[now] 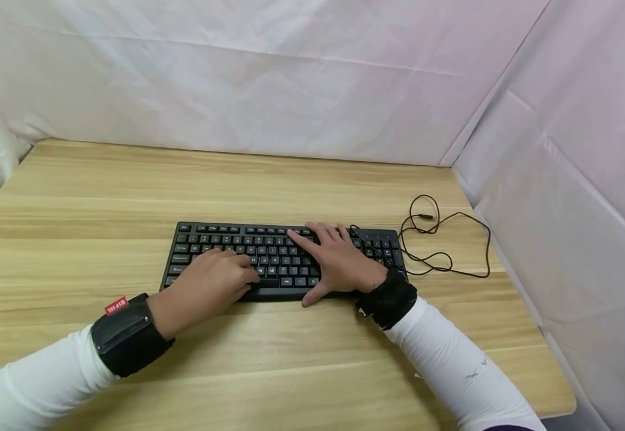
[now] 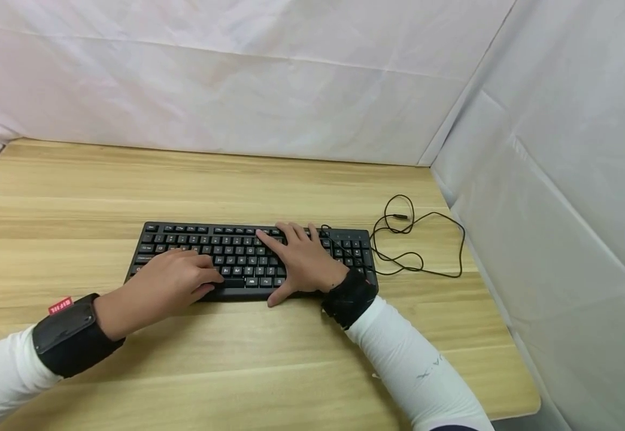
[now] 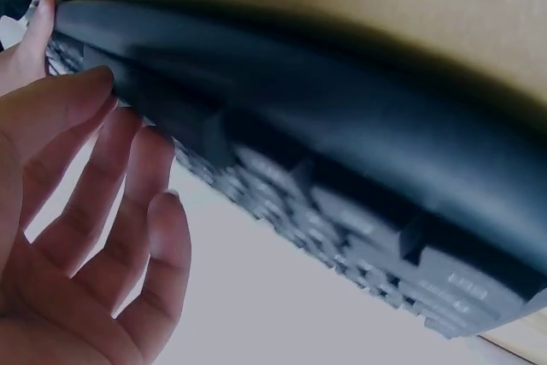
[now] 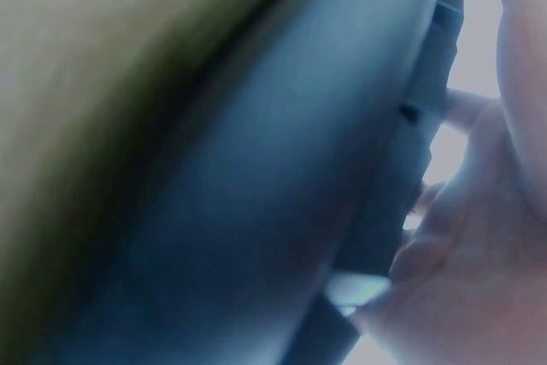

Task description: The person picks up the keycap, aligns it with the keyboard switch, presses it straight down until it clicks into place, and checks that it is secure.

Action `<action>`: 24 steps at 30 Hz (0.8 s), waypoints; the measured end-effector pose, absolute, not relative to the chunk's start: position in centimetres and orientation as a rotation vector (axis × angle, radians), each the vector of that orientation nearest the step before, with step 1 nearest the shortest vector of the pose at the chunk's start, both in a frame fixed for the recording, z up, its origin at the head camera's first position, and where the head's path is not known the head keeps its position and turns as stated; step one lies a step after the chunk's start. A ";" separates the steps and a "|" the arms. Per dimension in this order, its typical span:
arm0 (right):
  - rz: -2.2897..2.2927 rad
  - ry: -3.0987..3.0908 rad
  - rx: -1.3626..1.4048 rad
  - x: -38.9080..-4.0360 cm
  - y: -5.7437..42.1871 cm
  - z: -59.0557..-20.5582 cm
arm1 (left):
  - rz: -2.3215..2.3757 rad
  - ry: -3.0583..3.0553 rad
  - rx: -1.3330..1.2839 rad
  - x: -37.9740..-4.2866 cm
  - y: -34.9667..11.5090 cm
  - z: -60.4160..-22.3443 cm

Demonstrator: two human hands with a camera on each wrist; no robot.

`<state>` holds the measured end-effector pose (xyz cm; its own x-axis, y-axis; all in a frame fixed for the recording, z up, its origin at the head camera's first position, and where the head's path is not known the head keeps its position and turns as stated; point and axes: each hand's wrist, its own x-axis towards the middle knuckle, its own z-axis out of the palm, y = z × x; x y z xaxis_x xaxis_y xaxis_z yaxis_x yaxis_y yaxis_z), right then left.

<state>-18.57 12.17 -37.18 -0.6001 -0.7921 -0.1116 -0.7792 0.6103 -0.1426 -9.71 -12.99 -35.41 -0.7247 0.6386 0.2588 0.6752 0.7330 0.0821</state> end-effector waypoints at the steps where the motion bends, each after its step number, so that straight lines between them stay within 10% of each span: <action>1: -0.115 2.671 -1.317 -18.6 12.2 -37.2 | -0.263 -2.726 -1.043 -9.7 -12.9 -35.5; 24: -0.129 2.673 -1.313 -18.5 12.4 -37.2 | -0.214 -2.802 -1.005 -9.6 -12.4 -35.6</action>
<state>-18.50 12.36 -37.18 -0.6016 -0.7918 -0.1056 -0.7779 0.6107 -0.1476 -9.59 -12.40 -35.60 -0.7624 0.6170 0.1951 0.6395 0.7645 0.0810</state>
